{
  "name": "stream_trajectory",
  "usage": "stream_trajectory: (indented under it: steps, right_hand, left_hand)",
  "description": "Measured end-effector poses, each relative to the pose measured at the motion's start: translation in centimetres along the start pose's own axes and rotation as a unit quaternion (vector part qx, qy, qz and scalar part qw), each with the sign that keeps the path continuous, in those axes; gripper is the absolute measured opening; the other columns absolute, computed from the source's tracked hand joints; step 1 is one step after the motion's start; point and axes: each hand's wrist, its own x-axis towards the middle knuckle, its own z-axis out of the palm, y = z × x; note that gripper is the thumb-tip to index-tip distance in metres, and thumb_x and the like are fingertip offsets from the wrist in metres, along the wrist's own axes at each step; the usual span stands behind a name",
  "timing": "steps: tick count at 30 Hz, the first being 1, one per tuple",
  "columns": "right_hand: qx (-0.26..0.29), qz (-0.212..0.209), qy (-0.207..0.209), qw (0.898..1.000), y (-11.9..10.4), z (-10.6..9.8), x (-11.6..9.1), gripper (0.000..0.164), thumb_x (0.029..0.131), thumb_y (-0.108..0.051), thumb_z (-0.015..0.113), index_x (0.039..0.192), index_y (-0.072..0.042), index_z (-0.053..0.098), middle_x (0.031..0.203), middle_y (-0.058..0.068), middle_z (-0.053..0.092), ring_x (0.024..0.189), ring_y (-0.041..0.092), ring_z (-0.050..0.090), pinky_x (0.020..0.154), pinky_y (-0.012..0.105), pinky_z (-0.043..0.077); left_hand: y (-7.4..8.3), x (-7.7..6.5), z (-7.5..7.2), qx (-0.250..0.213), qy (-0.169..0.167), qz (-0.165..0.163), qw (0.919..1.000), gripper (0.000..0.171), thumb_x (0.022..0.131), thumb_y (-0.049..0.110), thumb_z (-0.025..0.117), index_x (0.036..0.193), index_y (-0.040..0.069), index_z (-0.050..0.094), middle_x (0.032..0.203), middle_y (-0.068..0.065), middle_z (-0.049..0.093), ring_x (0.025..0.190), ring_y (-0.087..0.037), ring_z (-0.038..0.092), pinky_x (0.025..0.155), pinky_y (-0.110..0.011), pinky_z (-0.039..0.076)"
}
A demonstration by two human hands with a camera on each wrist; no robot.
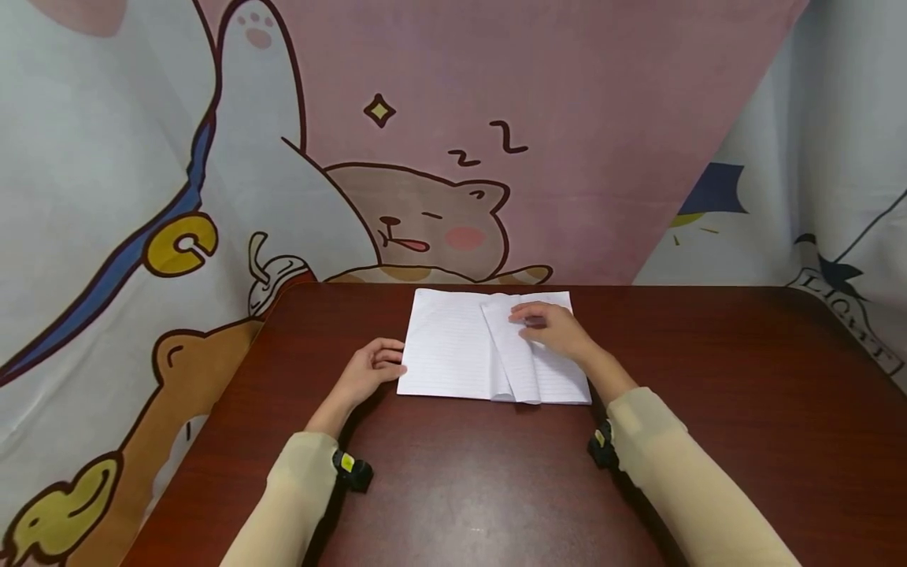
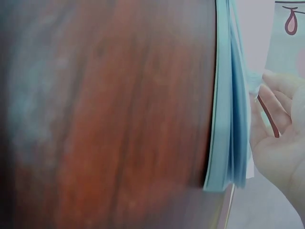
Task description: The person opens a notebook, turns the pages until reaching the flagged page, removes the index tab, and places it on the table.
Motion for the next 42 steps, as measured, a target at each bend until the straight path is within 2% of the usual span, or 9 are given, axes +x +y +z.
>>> stream_trajectory:
  steps: [2,6,14,20,23,28,31,35,42]
  right_hand:
    - [-0.008,-0.001,0.008,1.0,-0.1,0.1,0.1,0.026,0.088,0.005,0.069,0.114,0.011,0.068,0.129,0.028,0.063,0.122,0.042,0.059,0.102,0.05,0.047]
    - [-0.026,-0.004,0.016,1.0,-0.3,0.3,0.3,0.026,0.089,0.004,0.069,0.114,0.011,0.068,0.128,0.027,0.063,0.121,0.042,0.06,0.101,0.049,0.049]
    - [-0.034,-0.005,0.022,0.999,-0.5,0.7,0.6,0.031,0.089,0.002,0.07,0.118,0.013,0.066,0.132,0.029,0.059,0.119,0.044,0.06,0.101,0.049,0.049]
    - [-0.048,0.006,0.017,0.999,-0.6,1.1,0.7,0.027,0.09,-0.002,0.07,0.115,0.008,0.069,0.129,0.025,0.061,0.119,0.04,0.06,0.1,0.048,0.05]
    - [-0.056,0.008,0.015,0.998,-0.7,1.2,0.7,0.026,0.089,-0.001,0.066,0.113,0.005,0.071,0.127,0.022,0.065,0.12,0.037,0.06,0.098,0.043,0.051]
    - [-0.061,0.006,0.01,0.998,-0.8,1.3,0.7,0.036,0.083,0.006,0.054,0.114,0.004,0.072,0.128,0.021,0.066,0.122,0.035,0.06,0.095,0.033,0.049]
    - [-0.059,0.005,0.005,0.998,-0.7,1.3,0.8,0.041,0.08,0.008,0.052,0.116,0.003,0.072,0.13,0.021,0.065,0.123,0.034,0.059,0.095,0.031,0.049]
    - [-0.051,-0.001,0.002,0.999,-0.8,1.4,0.8,0.043,0.078,0.009,0.052,0.116,0.003,0.072,0.13,0.022,0.064,0.121,0.035,0.06,0.096,0.034,0.049]
    - [-0.033,0.003,-0.01,0.999,-0.8,1.9,0.9,0.043,0.078,0.012,0.051,0.115,0.003,0.071,0.133,0.023,0.063,0.13,0.037,0.055,0.106,0.049,0.045]
  left_hand:
    - [-0.1,0.2,0.0,-0.002,0.001,0.003,1.0,0.044,0.092,0.003,0.067,0.133,-0.006,0.053,0.123,-0.028,0.063,0.102,-0.024,0.063,0.079,-0.021,0.048]
    - [-1.9,1.3,0.0,-0.005,0.008,0.006,0.9999,0.045,0.092,0.007,0.069,0.133,-0.002,0.054,0.122,-0.025,0.064,0.096,-0.014,0.061,0.078,-0.02,0.049]
    - [-1.9,1.4,-0.1,0.0,0.011,0.0,0.9999,0.044,0.091,0.008,0.07,0.132,0.001,0.055,0.122,-0.022,0.063,0.092,-0.011,0.06,0.078,-0.019,0.049]
    - [-0.1,0.5,-0.1,0.002,0.003,-0.006,1.0,0.044,0.092,0.005,0.068,0.133,-0.004,0.054,0.122,-0.026,0.063,0.095,-0.015,0.06,0.08,-0.022,0.048]
    - [0.9,-0.1,0.0,0.009,0.0,-0.009,0.9999,0.044,0.092,0.004,0.067,0.132,-0.005,0.053,0.122,-0.027,0.064,0.096,-0.017,0.061,0.08,-0.022,0.048]
    - [1.5,-0.5,0.1,0.012,0.003,-0.009,0.9999,0.043,0.092,0.003,0.067,0.132,-0.006,0.054,0.122,-0.027,0.064,0.097,-0.018,0.062,0.08,-0.022,0.048]
    - [1.6,-0.6,0.1,0.011,0.006,-0.009,0.9999,0.043,0.092,0.003,0.068,0.132,-0.005,0.054,0.122,-0.026,0.064,0.097,-0.017,0.062,0.08,-0.023,0.049]
    - [1.7,-0.7,0.1,0.01,0.006,-0.009,0.9999,0.044,0.092,0.004,0.068,0.132,-0.005,0.054,0.122,-0.026,0.064,0.097,-0.017,0.062,0.081,-0.023,0.049]
    - [0.9,-0.4,0.0,0.011,0.002,-0.011,0.9999,0.043,0.092,0.004,0.067,0.132,-0.006,0.053,0.122,-0.027,0.063,0.102,-0.023,0.063,0.081,-0.024,0.049]
